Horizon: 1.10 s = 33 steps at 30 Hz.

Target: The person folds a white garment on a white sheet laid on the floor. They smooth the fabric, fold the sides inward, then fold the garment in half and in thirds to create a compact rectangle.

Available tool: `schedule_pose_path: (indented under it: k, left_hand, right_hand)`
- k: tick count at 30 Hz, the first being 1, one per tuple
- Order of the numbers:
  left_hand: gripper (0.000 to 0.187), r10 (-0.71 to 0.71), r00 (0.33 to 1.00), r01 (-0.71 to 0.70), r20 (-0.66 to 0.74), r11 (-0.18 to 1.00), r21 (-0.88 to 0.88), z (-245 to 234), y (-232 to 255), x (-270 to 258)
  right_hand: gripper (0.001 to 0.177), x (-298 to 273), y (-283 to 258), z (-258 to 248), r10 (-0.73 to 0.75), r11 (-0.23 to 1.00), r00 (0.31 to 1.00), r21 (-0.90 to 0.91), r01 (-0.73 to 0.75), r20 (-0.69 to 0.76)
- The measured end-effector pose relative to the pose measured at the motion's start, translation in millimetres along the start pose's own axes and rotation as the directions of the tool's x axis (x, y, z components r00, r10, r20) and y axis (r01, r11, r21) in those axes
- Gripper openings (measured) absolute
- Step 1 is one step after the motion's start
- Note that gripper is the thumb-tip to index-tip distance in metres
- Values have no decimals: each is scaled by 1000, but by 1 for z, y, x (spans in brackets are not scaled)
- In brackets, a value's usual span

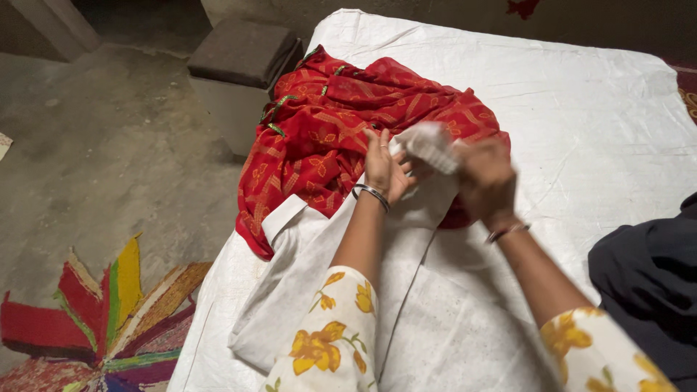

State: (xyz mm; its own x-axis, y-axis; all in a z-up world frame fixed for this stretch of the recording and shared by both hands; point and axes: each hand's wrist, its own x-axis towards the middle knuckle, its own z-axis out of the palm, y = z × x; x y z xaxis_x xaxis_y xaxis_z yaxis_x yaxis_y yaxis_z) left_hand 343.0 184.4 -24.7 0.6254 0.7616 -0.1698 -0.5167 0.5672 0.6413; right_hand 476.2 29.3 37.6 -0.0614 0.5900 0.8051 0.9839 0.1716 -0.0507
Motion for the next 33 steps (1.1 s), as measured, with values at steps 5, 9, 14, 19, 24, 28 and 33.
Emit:
schedule_pose_path:
  k: [5, 9, 14, 19, 24, 28, 33]
  left_hand:
    - [98, 202, 976, -210, 80, 971, 113, -42, -8, 34]
    - [84, 127, 991, -127, 37, 839, 529, -72, -16, 40]
    - [86, 221, 936, -350, 274, 503, 790, -96, -14, 29]
    - [86, 171, 927, -374, 332, 406, 834, -87, -11, 14]
    - [89, 117, 928, -361, 353, 506, 783, -62, 1, -4]
    - [91, 74, 920, -364, 386, 531, 765, -50, 12, -15]
    - [93, 53, 917, -356, 396, 559, 749, -40, 28, -31]
  right_hand:
    - [25, -49, -57, 9, -206, 978, 971, 21, 205, 121]
    - [33, -52, -82, 7, -157, 987, 971, 64, 148, 181]
    - [45, -65, -97, 10, -158, 968, 976, 218, 122, 153]
    - [31, -84, -79, 34, 712, 654, 699, 294, -697, 74]
    - [54, -69, -44, 46, 817, 524, 574, 337, -782, 62]
    - [50, -53, -28, 40, 794, 166, 325, 330, -929, 515]
    - [30, -32, -18, 23, 596, 182, 362, 319, -930, 717]
